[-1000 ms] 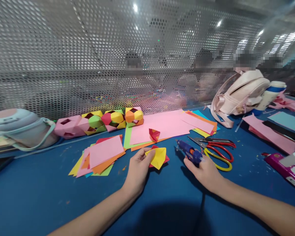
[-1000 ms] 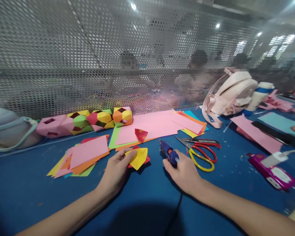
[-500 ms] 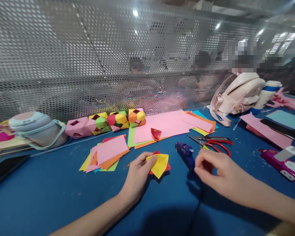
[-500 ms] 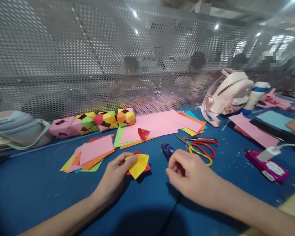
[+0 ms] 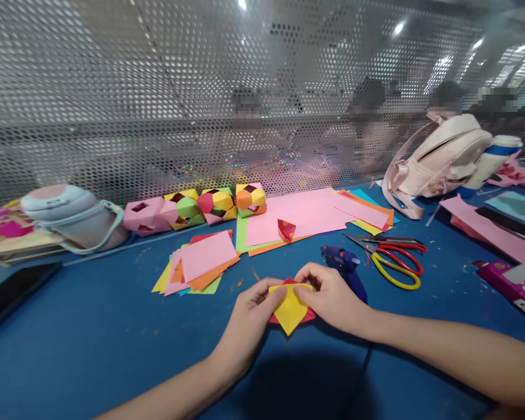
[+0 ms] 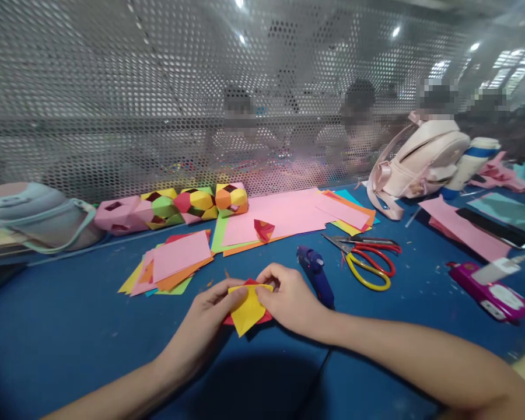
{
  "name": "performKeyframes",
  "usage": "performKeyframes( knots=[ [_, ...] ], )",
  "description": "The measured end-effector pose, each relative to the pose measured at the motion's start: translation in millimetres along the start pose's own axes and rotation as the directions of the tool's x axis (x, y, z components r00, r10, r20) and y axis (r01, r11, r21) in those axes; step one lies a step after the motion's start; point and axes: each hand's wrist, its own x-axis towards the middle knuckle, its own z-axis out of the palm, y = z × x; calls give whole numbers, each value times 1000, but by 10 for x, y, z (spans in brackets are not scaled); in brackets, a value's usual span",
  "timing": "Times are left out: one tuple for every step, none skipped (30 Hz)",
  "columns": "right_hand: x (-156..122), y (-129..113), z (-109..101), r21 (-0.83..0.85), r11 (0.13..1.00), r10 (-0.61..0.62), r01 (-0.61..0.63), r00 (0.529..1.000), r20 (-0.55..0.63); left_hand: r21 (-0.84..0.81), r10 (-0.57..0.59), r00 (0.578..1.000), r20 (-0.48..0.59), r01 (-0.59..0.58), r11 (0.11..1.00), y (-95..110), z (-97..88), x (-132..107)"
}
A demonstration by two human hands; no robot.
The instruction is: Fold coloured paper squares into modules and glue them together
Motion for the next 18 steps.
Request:
performKeyframes(
  knots=[
    [3, 7, 1, 8, 1000, 8, -8, 1000, -6, -6, -6, 1000, 4, 6, 1000, -18, -16, 23],
    [8, 18, 3, 14, 1000, 19, -19, 1000, -9, -7, -6, 1000, -2, 6, 1000, -36, -30, 45],
    [15, 32, 7, 18, 999, 30, -30, 1000, -9, -4, -5, 1000, -13, 5, 1000, -54, -43, 64],
    [23, 49, 13, 24, 999, 40, -40, 999, -5, 4, -5, 1000, -25, 5, 1000, -69, -54, 81],
    [32, 67, 19, 34, 998, 47, -47, 999, -2, 14, -5, 999, -36, 6, 1000, -81, -64, 94],
    [39, 85, 26, 49, 998, 49, -50, 999, 2, 27, -5, 999, -41, 7, 1000, -89, -72, 103],
    [43, 100, 32, 66, 997, 47, -47, 999, 3, 38, -8, 999, -40, 10, 999, -93, -80, 109],
    [44, 111, 36, 84, 996, 42, -43, 999, 6, 47, -11, 999, -37, 12, 999, -94, -86, 112],
    [40, 116, 38, 95, 995, 37, -38, 999, 7, 51, -15, 999, -34, 17, 999, -93, -92, 111],
    [33, 114, 37, 96, 995, 31, -32, 999, 10, 49, -20, 999, -31, 22, 999, -89, -97, 108],
    [23, 107, 34, 87, 996, 24, -25, 1000, 15, 42, -27, 999, -23, 28, 999, -85, -101, 102],
    [11, 95, 30, 72, 997, 16, -17, 1000, 22, 35, -35, 999, -15, 35, 999, -80, -106, 95],
    [0, 82, 26, 53, 999, 9, -11, 1000, 29, 28, -43, 999, -8, 43, 999, -76, -109, 88],
    [-11, 69, 22, 34, 999, 4, -5, 999, 35, 22, -48, 999, -3, 49, 999, -74, -113, 80],
    [-18, 59, 19, 15, 1000, -1, 0, 999, 38, 18, -53, 999, 1, 53, 998, -73, -115, 73],
    [-23, 52, 18, -2, 1000, -4, 4, 999, 40, 16, -57, 998, 4, 57, 998, -74, -117, 67],
    [-25, 49, 17, -17, 1000, -3, 4, 999, 38, 16, -60, 998, 2, 60, 998, -76, -118, 62],
    [-24, 50, 17, -29, 1000, 2, -1, 999, 36, 18, -63, 998, -1, 63, 998, -79, -118, 58]
  ],
)
